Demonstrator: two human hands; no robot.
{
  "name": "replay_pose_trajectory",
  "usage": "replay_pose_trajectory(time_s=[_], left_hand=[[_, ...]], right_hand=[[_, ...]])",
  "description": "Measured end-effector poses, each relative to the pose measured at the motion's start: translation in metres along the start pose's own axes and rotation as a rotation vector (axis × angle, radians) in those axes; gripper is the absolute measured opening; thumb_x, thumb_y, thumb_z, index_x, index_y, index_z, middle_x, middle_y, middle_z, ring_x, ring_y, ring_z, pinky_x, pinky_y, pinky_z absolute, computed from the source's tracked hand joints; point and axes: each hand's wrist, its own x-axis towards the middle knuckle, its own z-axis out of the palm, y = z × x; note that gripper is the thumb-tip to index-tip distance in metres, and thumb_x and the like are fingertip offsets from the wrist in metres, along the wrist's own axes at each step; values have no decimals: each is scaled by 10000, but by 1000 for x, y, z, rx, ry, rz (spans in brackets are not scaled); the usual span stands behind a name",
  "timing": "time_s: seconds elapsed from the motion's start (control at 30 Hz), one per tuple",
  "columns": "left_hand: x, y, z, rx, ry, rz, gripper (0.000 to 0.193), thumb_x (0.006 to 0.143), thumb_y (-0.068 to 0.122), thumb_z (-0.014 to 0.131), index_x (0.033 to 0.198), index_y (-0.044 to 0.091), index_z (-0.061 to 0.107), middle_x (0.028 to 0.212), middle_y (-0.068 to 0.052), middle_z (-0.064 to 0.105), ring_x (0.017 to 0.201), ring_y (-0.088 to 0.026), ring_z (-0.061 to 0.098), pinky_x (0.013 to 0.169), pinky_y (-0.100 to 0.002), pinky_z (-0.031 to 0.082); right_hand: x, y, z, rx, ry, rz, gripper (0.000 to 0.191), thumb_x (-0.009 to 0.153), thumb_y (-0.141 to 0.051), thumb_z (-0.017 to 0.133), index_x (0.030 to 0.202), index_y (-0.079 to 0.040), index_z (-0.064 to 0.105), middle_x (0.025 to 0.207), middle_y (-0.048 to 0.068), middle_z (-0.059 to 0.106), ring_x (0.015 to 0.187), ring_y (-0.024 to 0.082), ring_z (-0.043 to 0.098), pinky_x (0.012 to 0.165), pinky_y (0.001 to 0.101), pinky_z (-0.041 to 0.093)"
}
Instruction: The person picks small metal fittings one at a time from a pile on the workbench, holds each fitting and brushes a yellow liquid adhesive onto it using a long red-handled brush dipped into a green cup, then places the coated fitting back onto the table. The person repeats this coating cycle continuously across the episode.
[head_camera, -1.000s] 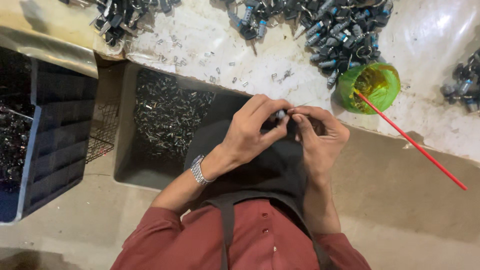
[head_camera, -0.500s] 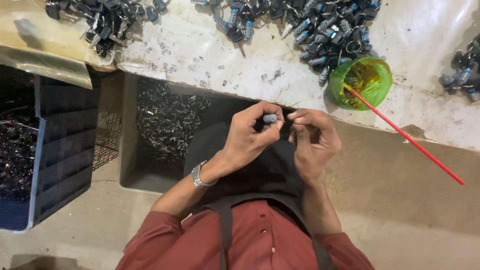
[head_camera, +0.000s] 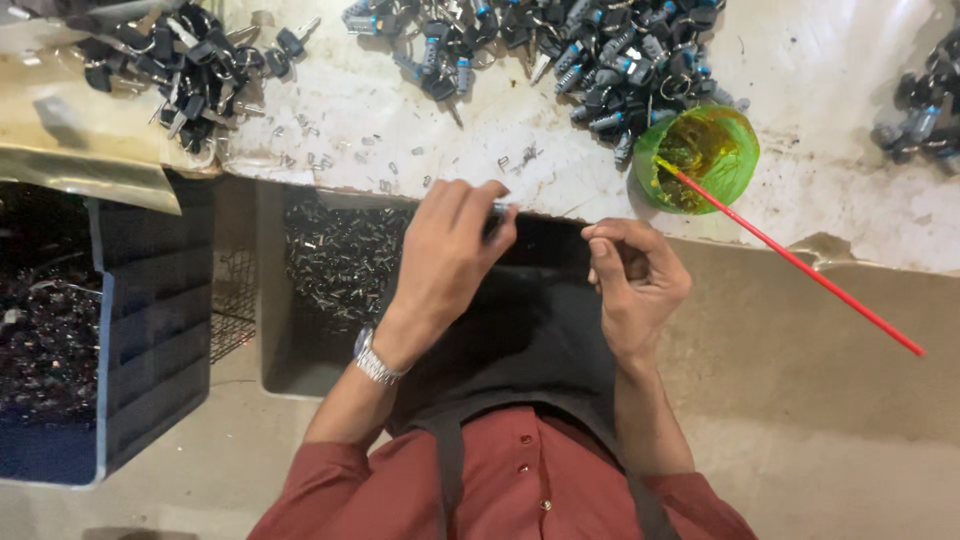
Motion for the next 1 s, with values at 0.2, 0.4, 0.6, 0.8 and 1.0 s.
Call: replay_pose_trajectory(time_s=[0.2, 0.4, 0.6, 0.8, 1.0], left_hand=[[-19, 26, -8, -438, -31, -162, 427, 977, -34, 709, 1394, -13, 621, 1041, -103, 697, 951, -244, 692, 851, -341, 580], [-26, 41, 8, -488, 123, -68, 369, 874, -5, 854, 1209, -6, 699, 1034, -103, 743, 902, -224, 735, 795, -310, 602], [-29, 41, 7, -459, 166, -26, 359, 871, -26, 854, 1190, -7, 691, 1068, -111, 737, 936, -241, 736, 826, -325, 611], [-28, 40, 5, -370, 196, 121, 387, 887, -64, 842, 1228, -35, 662, 1098, -141, 720, 990, -293, 729, 875, -363, 620], [-27, 37, 5, -478, 177, 48, 378, 874, -17, 871, 1203, -7, 684, 1041, -112, 733, 932, -248, 737, 822, -330, 616]], right_hand=[[-1, -5, 6, 47, -42, -6, 144, 1003, 78, 690, 1118, -7, 673, 1112, 117, 731, 791, 55, 628, 664, 194, 519], [-2, -21, 7, -175, -85, -172, 141, 955, 92, 753, 1043, -5, 699, 1120, 120, 730, 793, 48, 618, 605, 153, 456], [-3, -30, 11, -332, -82, -281, 173, 929, 106, 790, 1041, 4, 707, 1110, 133, 744, 833, 76, 668, 610, 183, 471], [-11, -23, 4, -303, -79, -232, 183, 940, 93, 813, 1058, -4, 712, 1110, 118, 747, 857, 114, 699, 649, 209, 529], [-4, -13, -10, 21, 167, -26, 157, 1019, -2, 793, 1016, -25, 638, 909, 66, 693, 742, 93, 628, 587, 197, 445]])
